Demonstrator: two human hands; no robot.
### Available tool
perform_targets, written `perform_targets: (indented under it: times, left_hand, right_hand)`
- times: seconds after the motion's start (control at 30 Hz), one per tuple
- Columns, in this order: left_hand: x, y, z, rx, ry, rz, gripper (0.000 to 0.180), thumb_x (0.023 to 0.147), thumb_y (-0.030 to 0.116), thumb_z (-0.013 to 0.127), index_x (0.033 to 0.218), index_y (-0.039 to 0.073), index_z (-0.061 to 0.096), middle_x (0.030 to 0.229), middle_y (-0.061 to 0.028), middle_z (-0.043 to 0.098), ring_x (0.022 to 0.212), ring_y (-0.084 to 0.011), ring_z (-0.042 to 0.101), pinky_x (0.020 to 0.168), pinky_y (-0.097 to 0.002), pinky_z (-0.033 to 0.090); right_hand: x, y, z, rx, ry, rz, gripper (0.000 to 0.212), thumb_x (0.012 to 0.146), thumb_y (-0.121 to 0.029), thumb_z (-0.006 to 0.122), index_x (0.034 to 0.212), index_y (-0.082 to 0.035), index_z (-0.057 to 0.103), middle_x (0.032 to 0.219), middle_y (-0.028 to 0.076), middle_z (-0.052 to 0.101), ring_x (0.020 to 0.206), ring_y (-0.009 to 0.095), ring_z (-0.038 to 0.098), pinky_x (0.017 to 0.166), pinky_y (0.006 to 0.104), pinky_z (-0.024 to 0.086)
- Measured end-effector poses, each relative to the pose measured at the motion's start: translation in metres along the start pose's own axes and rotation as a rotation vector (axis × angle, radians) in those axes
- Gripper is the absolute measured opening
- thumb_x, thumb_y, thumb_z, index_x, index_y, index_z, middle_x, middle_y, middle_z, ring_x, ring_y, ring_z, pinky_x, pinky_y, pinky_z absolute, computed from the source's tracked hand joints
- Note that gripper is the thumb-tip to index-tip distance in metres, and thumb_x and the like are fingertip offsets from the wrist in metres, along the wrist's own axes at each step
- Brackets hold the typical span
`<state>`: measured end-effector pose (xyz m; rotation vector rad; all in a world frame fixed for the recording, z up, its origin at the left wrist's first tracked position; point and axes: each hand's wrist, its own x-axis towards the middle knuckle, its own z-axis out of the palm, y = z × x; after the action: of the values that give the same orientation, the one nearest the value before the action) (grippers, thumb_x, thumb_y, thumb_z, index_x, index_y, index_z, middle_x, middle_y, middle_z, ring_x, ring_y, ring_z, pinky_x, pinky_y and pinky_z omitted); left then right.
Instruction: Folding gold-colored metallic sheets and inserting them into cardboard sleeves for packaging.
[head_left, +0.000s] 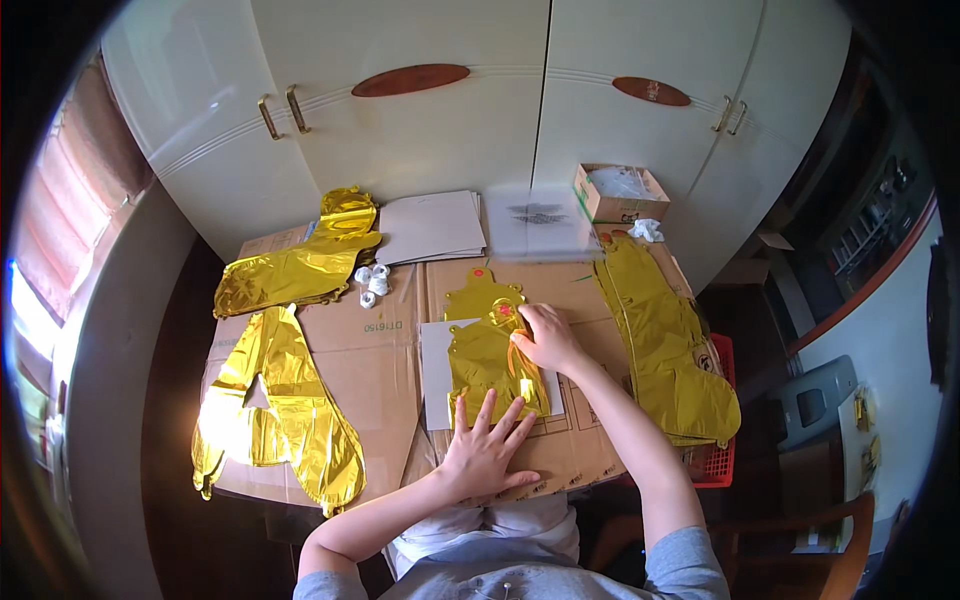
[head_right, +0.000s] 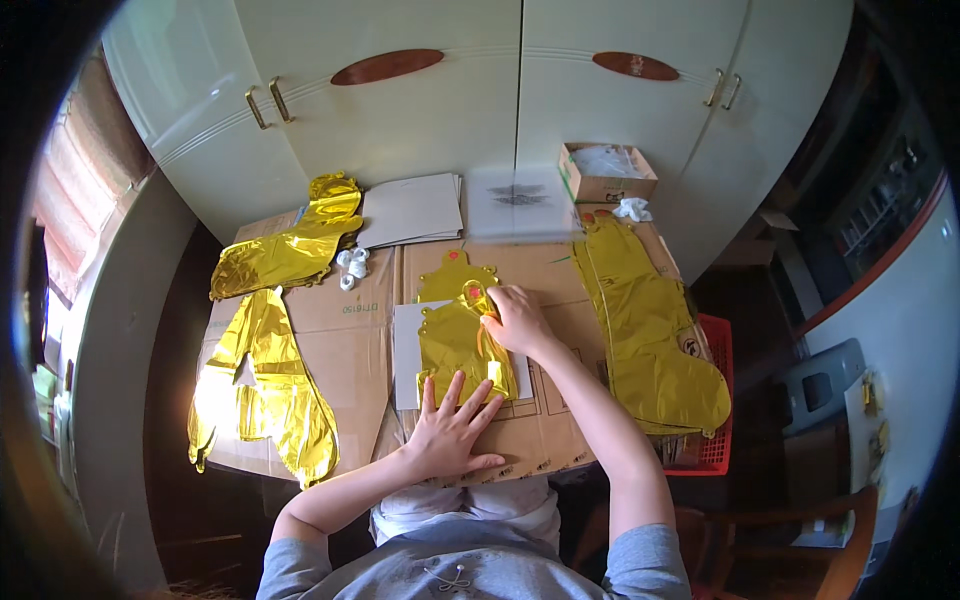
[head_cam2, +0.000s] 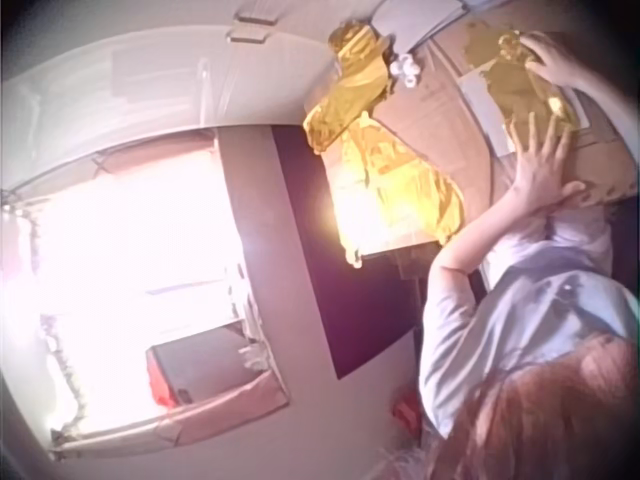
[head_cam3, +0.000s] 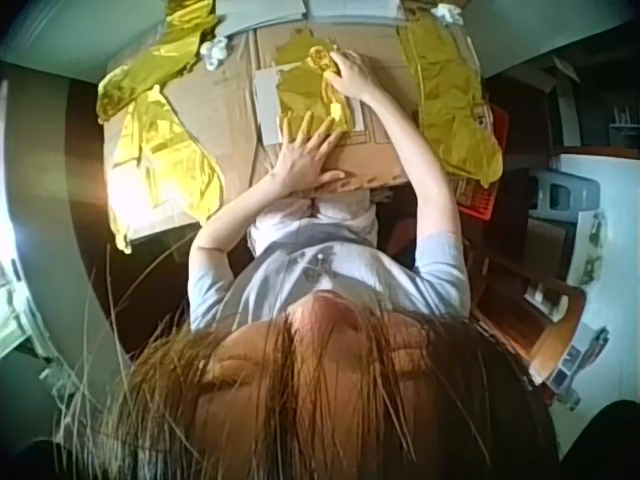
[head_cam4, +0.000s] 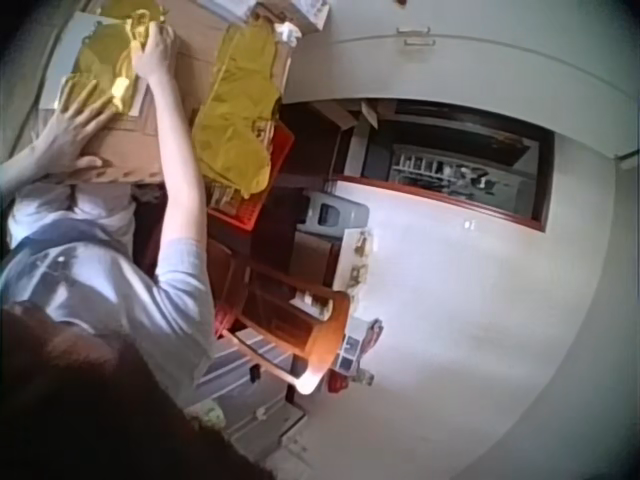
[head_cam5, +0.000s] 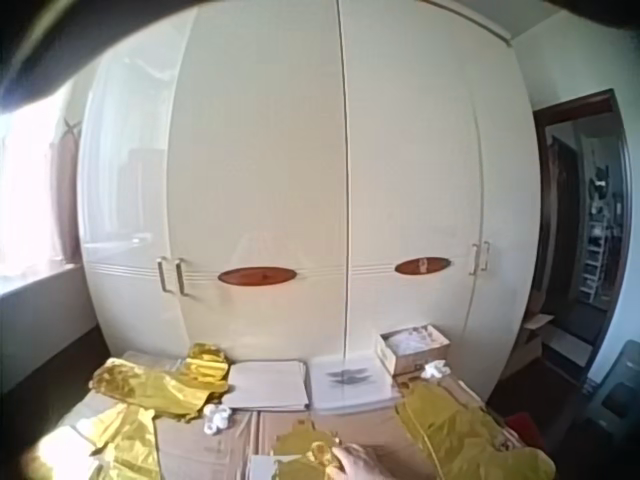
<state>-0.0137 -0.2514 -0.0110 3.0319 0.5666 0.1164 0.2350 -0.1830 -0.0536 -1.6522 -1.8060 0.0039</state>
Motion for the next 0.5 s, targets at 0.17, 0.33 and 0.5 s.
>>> perform_targets:
  times: [0.17, 0.33, 0.5]
  left_hand:
    - [-0.002, 0.006, 0.001, -0.011, 0.006, -0.010, 0.090, 0.082, 0.080, 0.039, 0.151, 0.022, 0.035, 0.156, -0.0107, 0.031, 0.142, -0.0484, 0.021, 0.104, -0.0783, 0.010]
    - [-0.009, 0.016, -0.002, -0.016, -0.054, -0.022, 0.088, 0.082, 0.080, 0.040, 0.151, 0.027, 0.034, 0.158, -0.0093, 0.028, 0.142, -0.0506, 0.020, 0.101, -0.0811, 0.011]
    - [-0.034, 0.042, 0.002, -0.021, -0.116, -0.048, 0.086, 0.080, 0.082, 0.041, 0.152, 0.034, 0.032, 0.159, -0.0050, 0.027, 0.142, -0.0533, 0.016, 0.096, -0.0854, 0.009]
  right_hand:
    - [0.017, 0.007, -0.012, -0.001, -0.226, 0.138, 0.053, 0.078, -0.036, 0.073, 0.120, -0.009, 0.056, 0.119, 0.012, 0.062, 0.116, 0.032, 0.055, 0.096, 0.0503, 0.039]
    - [0.029, -0.006, -0.022, -0.085, -0.457, 0.168, 0.053, 0.077, -0.044, 0.075, 0.118, -0.014, 0.059, 0.116, 0.009, 0.064, 0.116, 0.030, 0.055, 0.098, 0.0501, 0.035]
    - [0.004, -0.022, -0.025, 0.000, -0.469, 0.126, 0.040, 0.079, -0.041, 0.076, 0.107, -0.015, 0.063, 0.104, 0.005, 0.067, 0.109, 0.027, 0.057, 0.094, 0.0451, 0.034]
